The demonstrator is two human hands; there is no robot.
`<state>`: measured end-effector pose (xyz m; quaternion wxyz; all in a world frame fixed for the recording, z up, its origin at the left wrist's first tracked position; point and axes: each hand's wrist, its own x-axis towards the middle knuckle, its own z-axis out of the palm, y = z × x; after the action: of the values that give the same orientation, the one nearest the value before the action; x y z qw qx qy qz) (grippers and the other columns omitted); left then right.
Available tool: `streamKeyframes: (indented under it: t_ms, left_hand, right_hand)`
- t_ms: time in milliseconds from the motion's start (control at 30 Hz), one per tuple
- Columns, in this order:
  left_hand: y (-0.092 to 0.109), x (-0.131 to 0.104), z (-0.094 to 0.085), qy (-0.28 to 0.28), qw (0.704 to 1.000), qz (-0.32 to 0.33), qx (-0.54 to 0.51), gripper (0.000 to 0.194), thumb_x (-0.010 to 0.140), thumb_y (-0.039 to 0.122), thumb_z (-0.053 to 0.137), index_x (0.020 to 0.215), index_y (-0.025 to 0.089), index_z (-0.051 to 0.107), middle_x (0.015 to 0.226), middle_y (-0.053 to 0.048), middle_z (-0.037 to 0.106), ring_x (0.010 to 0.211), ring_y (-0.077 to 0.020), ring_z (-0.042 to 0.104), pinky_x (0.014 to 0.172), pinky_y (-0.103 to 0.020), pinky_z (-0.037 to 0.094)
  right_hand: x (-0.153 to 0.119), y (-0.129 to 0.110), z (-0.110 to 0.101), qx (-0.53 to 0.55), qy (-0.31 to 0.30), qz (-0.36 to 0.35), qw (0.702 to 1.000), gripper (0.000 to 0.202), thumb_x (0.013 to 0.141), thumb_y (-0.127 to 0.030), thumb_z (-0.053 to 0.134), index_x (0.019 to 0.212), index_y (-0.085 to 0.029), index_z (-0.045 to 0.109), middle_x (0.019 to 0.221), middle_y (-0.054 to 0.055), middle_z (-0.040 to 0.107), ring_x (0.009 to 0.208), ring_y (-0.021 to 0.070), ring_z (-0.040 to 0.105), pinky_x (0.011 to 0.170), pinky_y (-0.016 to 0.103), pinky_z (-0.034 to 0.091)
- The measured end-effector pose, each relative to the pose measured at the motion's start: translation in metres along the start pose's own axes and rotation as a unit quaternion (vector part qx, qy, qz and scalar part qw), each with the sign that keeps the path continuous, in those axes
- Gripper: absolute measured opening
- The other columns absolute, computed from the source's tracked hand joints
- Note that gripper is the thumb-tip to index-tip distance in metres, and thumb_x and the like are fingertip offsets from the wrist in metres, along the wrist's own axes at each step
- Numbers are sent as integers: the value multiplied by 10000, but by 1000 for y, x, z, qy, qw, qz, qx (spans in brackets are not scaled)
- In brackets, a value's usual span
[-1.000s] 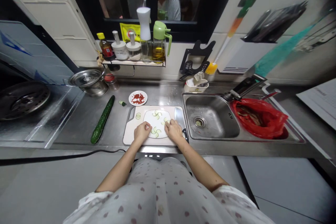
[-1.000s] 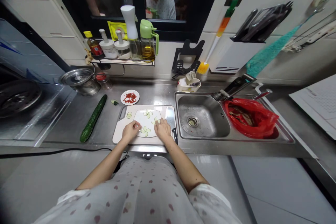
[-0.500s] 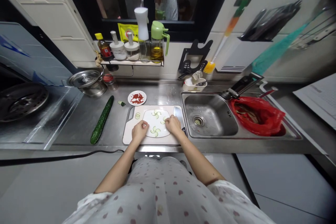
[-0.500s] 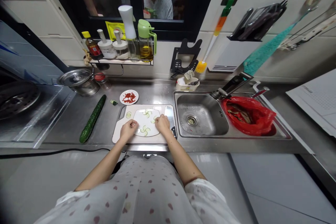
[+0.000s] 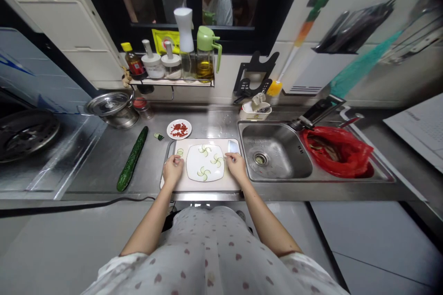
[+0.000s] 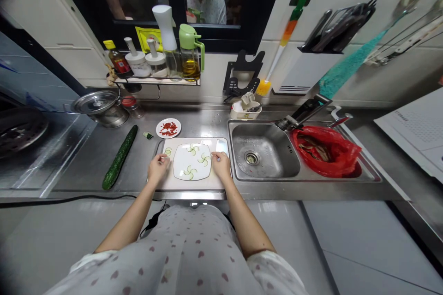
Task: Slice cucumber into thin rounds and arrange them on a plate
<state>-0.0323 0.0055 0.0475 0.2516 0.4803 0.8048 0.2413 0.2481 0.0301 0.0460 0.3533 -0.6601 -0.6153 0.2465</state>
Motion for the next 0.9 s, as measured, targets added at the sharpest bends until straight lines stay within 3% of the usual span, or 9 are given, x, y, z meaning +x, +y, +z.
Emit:
streamKeyframes:
  t_ms: [200, 533, 767, 900]
  left_hand:
    - [-10, 20, -10, 30, 997, -28, 61, 300, 795, 380, 551, 1063, 258, 603, 992, -47, 656, 922, -216, 594, 786, -308, 404]
    - [6, 34, 5, 19, 990, -42, 133, 317, 810, 441, 518, 1047, 249, 604, 1082, -107, 629, 1025, -295, 570, 897, -452, 360]
    - [4, 39, 10, 22, 992, -28, 122, 280, 791, 355, 553, 1042, 247, 612, 1117, -113, 601, 1051, -288, 558, 888, -418, 377]
    - [5, 39, 10, 24, 996, -14, 83, 230, 785, 274, 555, 1007, 245, 607, 1033, -71, 646, 1037, -243, 571, 886, -370, 376]
  right_hand:
    - [-16, 7, -14, 57, 22, 8, 998, 348, 782, -332, 458, 917, -154, 725, 880, 79, 690, 711, 167, 555, 709, 294, 440]
    - [-27, 7, -12, 81, 2, 11, 997, 358, 766, -367, 479, 918, -157, 726, 882, 95, 713, 687, 179, 571, 663, 302, 450]
    - [-32, 15, -13, 80, -1, 29, 996, 380, 765, -398, 485, 929, -152, 724, 830, 76, 710, 602, 150, 515, 617, 287, 439]
    - [-32, 12, -12, 76, -1, 30, 997, 379, 765, -390, 483, 933, -153, 726, 818, 74, 705, 589, 147, 500, 613, 288, 434]
